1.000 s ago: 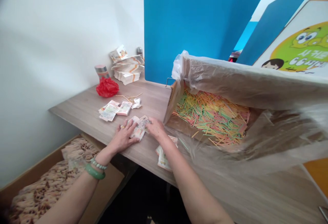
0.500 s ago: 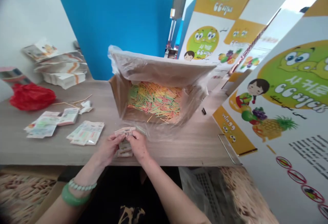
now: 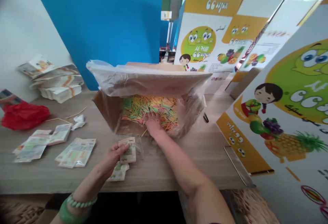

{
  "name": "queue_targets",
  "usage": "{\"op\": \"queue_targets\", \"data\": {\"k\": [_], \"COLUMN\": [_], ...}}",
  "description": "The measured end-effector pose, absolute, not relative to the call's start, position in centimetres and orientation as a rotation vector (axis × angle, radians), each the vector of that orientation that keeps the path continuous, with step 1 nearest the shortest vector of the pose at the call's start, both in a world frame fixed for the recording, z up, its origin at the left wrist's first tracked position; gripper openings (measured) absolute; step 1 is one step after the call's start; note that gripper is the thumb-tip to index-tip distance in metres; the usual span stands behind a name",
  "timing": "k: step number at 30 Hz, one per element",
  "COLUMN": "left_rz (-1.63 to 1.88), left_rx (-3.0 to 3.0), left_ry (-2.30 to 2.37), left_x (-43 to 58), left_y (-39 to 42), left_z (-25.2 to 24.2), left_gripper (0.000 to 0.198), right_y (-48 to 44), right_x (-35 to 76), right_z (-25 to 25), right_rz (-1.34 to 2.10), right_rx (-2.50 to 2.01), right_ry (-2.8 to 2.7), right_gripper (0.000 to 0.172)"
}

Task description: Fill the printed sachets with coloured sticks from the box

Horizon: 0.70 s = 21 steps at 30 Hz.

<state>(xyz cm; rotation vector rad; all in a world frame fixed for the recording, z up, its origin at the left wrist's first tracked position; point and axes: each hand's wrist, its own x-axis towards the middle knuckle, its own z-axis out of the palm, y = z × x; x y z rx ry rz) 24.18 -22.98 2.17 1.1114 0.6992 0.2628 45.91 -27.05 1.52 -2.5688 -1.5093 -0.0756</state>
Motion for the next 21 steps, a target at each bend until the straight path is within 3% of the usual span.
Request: {"op": "queue_targets", "data": {"k": [21], "left_rz": [0.208], "left_rx": [0.941], "left_ry": [0.721], "left_x": [25.0], "left_y": [-18.8], "left_z": [2.1], "left_gripper": [0.047], "right_y": [-27.3], "right_x": [51.5], "right_z": [4.2], "right_rz": [0.084], "right_rx": [-2.626], "right_ry": [-0.842], "right_gripper": [0.032]}}
